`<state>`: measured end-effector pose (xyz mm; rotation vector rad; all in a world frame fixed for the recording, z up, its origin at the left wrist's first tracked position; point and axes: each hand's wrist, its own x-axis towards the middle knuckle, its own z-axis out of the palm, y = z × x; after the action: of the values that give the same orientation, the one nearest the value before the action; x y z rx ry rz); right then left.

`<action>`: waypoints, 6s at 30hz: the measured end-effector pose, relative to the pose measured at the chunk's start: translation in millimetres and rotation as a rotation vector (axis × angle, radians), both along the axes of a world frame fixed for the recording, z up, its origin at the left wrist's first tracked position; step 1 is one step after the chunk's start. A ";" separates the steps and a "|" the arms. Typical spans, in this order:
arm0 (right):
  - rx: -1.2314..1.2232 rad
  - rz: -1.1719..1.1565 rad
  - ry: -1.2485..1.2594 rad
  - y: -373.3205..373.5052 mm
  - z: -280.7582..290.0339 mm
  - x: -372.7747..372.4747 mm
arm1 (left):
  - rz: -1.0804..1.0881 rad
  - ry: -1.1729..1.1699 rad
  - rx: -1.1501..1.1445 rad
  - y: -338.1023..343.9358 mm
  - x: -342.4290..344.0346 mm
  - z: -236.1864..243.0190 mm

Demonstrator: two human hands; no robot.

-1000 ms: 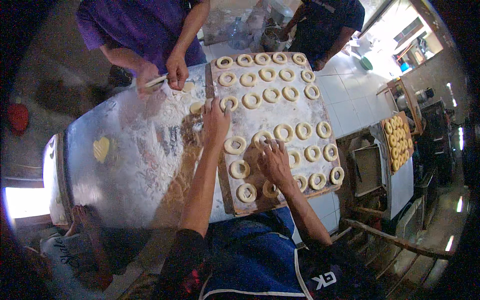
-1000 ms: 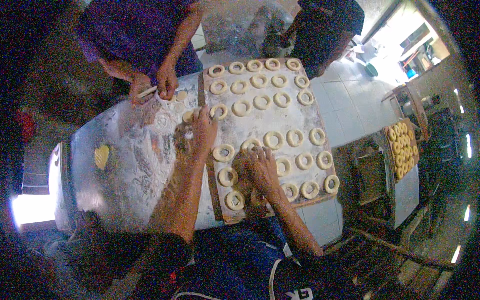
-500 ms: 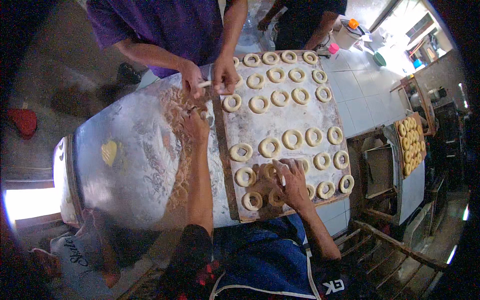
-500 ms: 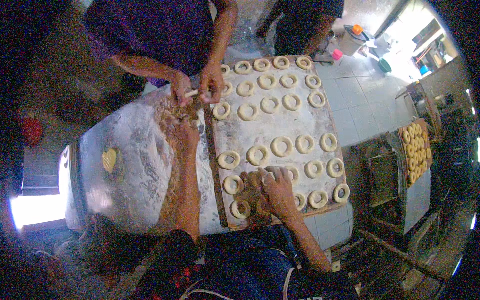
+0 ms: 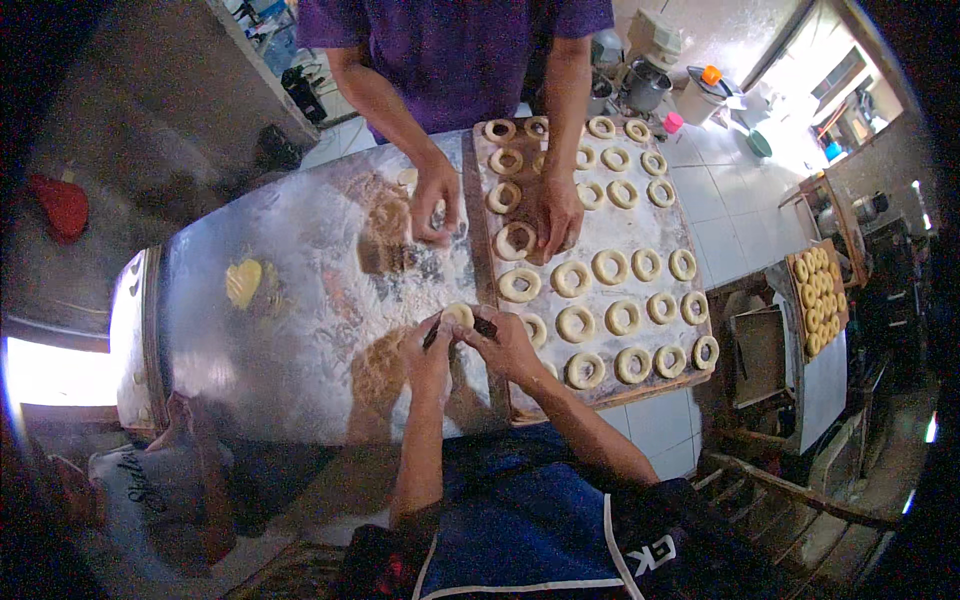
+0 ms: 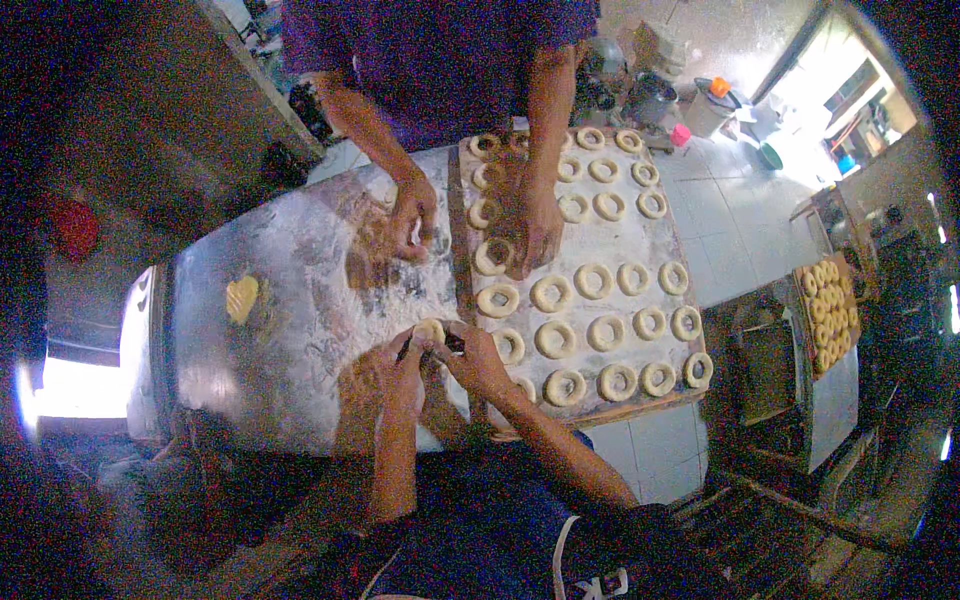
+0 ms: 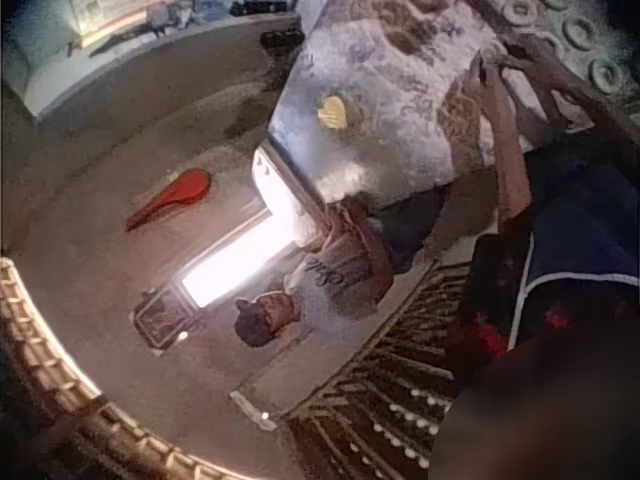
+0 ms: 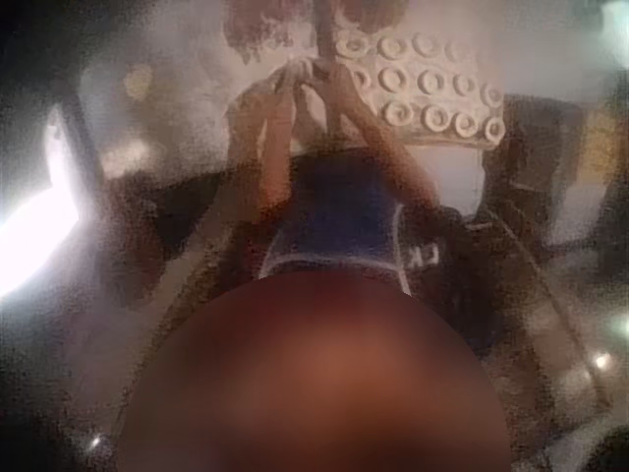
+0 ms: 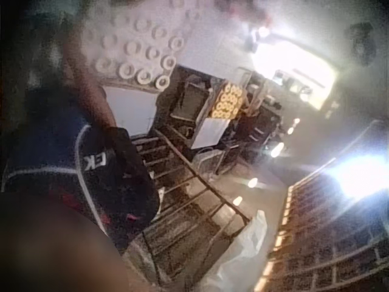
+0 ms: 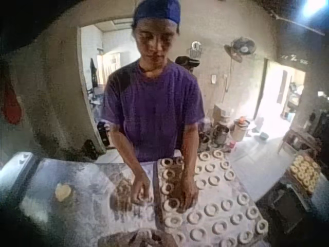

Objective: The person shapes small dough pieces into ring forms by hand and places them on a wooden tray. They repeatedly pick up dough, form a hole in the center, and arrange the rings in rows on the tray. Other workers are visible nearby performing similar tasks.

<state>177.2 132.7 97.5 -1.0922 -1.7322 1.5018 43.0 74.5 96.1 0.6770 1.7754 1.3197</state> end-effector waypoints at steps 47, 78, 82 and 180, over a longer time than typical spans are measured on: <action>-0.009 -0.285 0.080 4.2 -15.6 -24.3 | 0.018 -0.682 0.525 34.8 12.2 -73.5; 0.438 -0.309 -0.376 80.7 -12.5 172.8 | -0.230 1.050 -0.225 103.0 83.6 -3.2; 0.157 -0.200 -0.354 17.1 -1.2 190.8 | 0.103 1.257 0.093 137.9 -18.0 -45.3; 0.073 -0.451 -0.461 49.1 12.3 321.2 | -0.222 0.691 0.096 134.8 235.3 -6.5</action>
<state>498.3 181.8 109.9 -1.7515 -1.6512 0.9499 278.3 209.3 89.5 1.4721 2.0834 1.0913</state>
